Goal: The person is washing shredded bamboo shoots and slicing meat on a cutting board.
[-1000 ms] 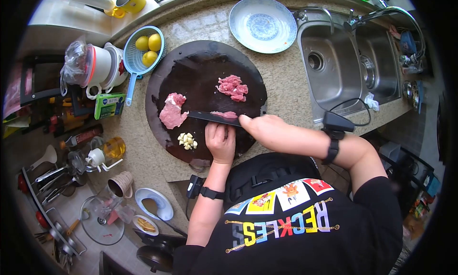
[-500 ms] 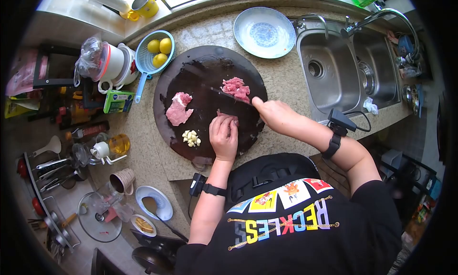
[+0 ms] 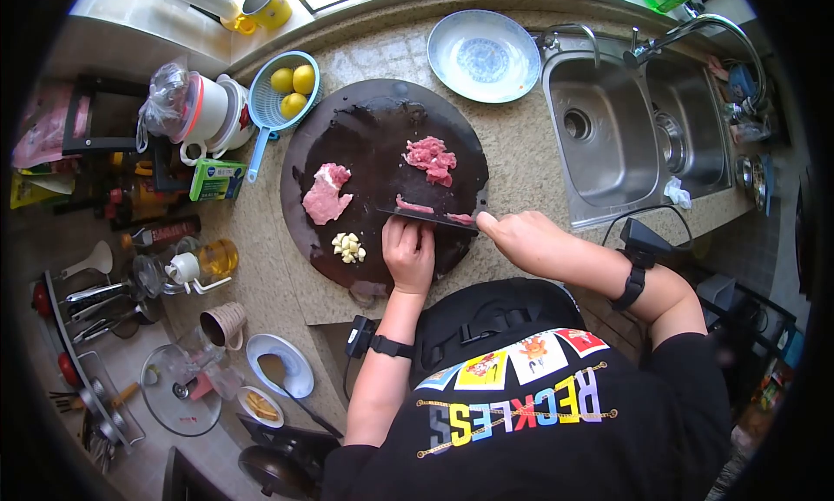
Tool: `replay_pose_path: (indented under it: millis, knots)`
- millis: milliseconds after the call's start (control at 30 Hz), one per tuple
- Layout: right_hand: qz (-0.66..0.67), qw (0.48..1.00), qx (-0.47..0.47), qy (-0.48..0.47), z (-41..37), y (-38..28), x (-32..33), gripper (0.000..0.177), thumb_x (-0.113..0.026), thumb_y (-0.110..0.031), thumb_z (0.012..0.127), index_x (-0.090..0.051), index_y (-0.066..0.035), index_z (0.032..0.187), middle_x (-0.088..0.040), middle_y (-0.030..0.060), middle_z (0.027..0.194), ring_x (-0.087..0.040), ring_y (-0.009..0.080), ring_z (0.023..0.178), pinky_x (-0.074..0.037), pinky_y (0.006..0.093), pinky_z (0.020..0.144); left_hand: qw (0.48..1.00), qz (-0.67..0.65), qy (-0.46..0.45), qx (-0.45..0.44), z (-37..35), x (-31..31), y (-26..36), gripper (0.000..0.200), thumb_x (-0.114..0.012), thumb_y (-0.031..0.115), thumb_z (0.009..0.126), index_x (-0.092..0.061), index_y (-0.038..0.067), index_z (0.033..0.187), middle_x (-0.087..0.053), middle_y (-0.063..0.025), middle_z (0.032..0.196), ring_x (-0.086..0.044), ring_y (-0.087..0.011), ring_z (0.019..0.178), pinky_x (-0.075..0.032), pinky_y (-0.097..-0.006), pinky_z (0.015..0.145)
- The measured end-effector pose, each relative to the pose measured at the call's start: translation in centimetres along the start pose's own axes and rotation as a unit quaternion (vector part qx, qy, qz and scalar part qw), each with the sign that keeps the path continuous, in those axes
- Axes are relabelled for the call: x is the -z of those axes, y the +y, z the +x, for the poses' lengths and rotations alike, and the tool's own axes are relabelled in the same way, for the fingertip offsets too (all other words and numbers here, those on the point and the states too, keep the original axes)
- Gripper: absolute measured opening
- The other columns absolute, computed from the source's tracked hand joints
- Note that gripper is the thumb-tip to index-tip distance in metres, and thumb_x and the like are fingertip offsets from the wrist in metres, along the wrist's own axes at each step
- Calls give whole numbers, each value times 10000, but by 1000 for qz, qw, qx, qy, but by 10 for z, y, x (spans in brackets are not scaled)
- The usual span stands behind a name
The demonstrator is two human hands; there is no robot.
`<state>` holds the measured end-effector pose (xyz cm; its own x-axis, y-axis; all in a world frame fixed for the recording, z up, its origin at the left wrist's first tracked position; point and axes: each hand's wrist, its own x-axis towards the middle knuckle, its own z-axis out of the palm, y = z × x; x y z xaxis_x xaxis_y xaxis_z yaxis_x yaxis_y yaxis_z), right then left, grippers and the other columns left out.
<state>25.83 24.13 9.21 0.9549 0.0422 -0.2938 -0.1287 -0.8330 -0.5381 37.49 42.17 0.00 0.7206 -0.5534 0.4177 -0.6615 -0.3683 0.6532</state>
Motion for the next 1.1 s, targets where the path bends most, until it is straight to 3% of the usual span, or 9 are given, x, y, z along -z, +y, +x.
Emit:
replay_pose_path:
  millis: [400, 500, 567, 667, 933, 1100]
  knots:
    - [29, 998, -3, -57, 25, -5, -4, 203, -498, -20, 822, -434, 22, 1010, -629, 203, 686, -651, 388, 669, -512, 464, 566, 999, -3, -13, 31, -3, -2, -7, 248, -693, -22, 685, -676, 23, 929, -631, -138, 994, -601, -346, 928, -482, -409, 819]
    - [36, 998, 1, -46, 58, -13, -19, 190, -508, -42, 829, -435, 29, 989, -639, 208, 693, -661, 383, 667, -526, 454, 566, 999, 6, -2, 36, -2, -3, -6, 242, -693, -13, 686, -669, 4, 926, -628, -149, 987, -598, -349, 915, -480, -412, 806]
    - [56, 998, 15, 24, 80, -20, -31, 181, -521, -60, 834, -439, 28, 970, -647, 207, 697, -673, 371, 676, -538, 442, 571, 999, 0, -14, 29, -3, -3, -8, 237, -693, -9, 690, -666, -4, 925, -625, -154, 982, -596, -351, 906, -480, -414, 798]
    - [44, 999, 26, 19, 94, -23, -33, 183, -527, -75, 839, -444, 23, 970, -652, 192, 696, -681, 352, 684, -544, 432, 576, 999, -4, -27, 22, -3, -1, -10, 219, -702, 15, 693, -657, -13, 906, -631, -159, 993, -594, -341, 868, -483, -394, 749]
    - [10, 1000, 3, 10, 45, 13, -19, 188, -504, -50, 838, -392, -5, 982, -604, 212, 667, -625, 420, 677, -482, 497, 565, 1000, -15, 10, 18, 2, -3, -3, 158, -674, -24, 731, -659, 12, 885, -625, -122, 947, -599, -318, 892, -483, -391, 792]
    - [20, 992, -31, 123, 48, 19, -8, 243, -532, -32, 819, -368, -10, 997, -592, 212, 675, -603, 436, 672, -473, 507, 566, 1000, -17, 1, -2, 3, 2, 0, 162, -666, -21, 739, -662, 12, 897, -621, -109, 951, -597, -304, 916, -480, -396, 836]
